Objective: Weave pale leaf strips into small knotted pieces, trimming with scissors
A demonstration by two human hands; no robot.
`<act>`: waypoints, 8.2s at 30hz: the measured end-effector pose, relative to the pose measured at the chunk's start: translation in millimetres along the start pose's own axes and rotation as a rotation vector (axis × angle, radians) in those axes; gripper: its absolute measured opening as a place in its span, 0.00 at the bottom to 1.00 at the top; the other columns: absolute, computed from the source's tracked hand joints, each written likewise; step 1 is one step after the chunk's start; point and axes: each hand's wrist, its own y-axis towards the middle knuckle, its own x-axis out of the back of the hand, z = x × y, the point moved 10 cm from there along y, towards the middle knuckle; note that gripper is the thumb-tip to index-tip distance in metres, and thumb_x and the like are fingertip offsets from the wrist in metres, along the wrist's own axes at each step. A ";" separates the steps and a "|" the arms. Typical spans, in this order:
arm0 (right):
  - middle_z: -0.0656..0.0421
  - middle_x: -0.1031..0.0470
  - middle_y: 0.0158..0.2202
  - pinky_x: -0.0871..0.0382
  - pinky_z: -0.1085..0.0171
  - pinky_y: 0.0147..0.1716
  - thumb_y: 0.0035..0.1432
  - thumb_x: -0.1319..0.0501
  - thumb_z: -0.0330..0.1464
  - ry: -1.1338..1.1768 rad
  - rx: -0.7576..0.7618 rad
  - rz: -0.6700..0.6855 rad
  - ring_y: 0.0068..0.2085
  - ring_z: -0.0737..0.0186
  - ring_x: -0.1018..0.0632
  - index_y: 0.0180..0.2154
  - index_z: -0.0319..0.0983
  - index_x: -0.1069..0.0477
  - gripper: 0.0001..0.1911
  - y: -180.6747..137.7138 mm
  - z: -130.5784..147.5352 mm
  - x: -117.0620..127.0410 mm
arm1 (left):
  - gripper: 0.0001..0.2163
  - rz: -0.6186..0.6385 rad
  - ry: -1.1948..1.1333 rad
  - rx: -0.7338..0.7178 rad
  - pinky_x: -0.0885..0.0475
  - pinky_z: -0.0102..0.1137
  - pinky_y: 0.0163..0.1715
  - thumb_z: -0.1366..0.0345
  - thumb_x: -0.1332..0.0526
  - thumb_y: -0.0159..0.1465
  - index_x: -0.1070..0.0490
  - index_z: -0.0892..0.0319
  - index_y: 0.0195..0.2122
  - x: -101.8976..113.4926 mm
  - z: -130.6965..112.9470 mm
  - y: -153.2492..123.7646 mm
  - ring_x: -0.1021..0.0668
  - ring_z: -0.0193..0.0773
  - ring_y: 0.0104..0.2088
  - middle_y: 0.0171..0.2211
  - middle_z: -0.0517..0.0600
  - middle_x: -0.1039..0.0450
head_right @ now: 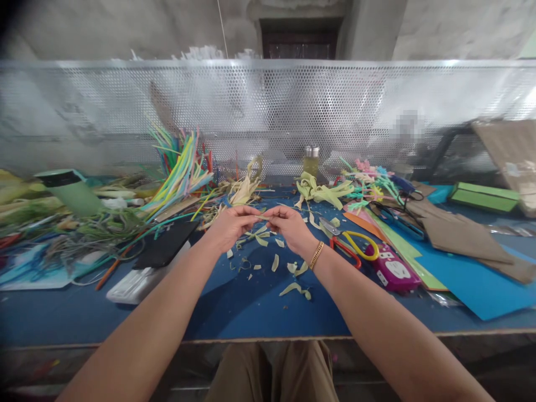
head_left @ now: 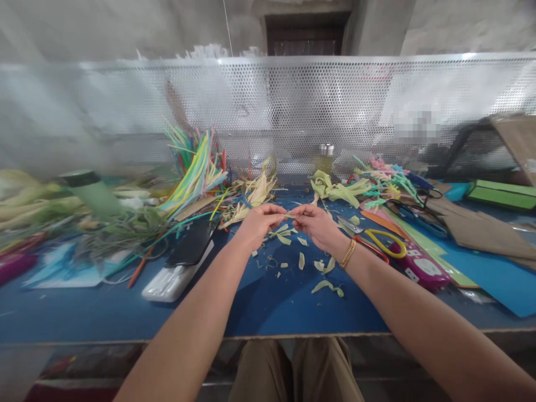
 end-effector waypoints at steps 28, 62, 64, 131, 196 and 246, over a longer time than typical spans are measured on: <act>0.61 0.24 0.26 0.29 0.63 0.33 0.47 0.42 0.27 -0.572 0.251 -0.039 0.28 0.64 0.23 0.28 0.40 0.28 0.06 0.0 18.1 1.7 | 0.10 0.093 0.278 -0.017 0.42 0.27 0.22 0.67 0.29 0.48 0.26 0.60 0.30 -9.6 0.8 -2.6 0.35 0.28 0.20 0.22 0.45 0.30; 0.56 0.21 0.36 0.28 0.64 0.33 0.52 0.34 0.35 -0.759 0.362 0.001 0.33 0.62 0.22 0.39 0.39 0.24 0.11 -3.4 25.9 -3.0 | 0.09 0.026 0.869 -0.271 0.36 0.30 0.27 0.62 0.38 0.56 0.22 0.59 0.32 -10.8 -23.5 -6.6 0.26 0.36 0.26 0.25 0.48 0.24; 0.56 0.21 0.38 0.28 0.65 0.33 0.51 0.34 0.33 -0.775 0.400 0.035 0.33 0.63 0.22 0.40 0.39 0.24 0.13 -5.2 29.0 -8.2 | 0.09 0.025 0.804 -0.211 0.38 0.29 0.25 0.61 0.38 0.55 0.22 0.60 0.31 -6.5 -17.2 -3.6 0.28 0.35 0.24 0.23 0.47 0.25; 0.62 0.25 0.28 0.32 0.65 0.33 0.42 0.27 0.39 0.036 0.028 -0.067 0.30 0.67 0.25 0.34 0.41 0.29 0.18 -7.2 2.6 -1.3 | 0.06 -0.028 0.408 -0.310 0.32 0.28 0.31 0.64 0.37 0.55 0.29 0.59 0.32 -19.7 -33.9 -14.2 0.27 0.33 0.29 0.28 0.47 0.28; 0.62 0.26 0.24 0.30 0.65 0.30 0.42 0.28 0.40 -0.027 0.121 -0.118 0.27 0.68 0.25 0.29 0.38 0.28 0.16 -7.2 17.2 4.8 | 0.14 0.032 0.605 -0.293 0.37 0.30 0.27 0.55 0.41 0.62 0.29 0.59 0.26 -20.8 -37.0 -13.8 0.30 0.34 0.25 0.23 0.47 0.29; 0.62 0.26 0.26 0.35 0.65 0.32 0.47 0.31 0.40 -0.307 0.044 0.103 0.28 0.68 0.30 0.29 0.38 0.27 0.12 -0.7 7.6 -3.1 | 0.11 -0.060 0.150 -0.192 0.32 0.31 0.34 0.58 0.29 0.49 0.24 0.59 0.28 -9.2 -15.6 -5.3 0.27 0.33 0.31 0.35 0.49 0.24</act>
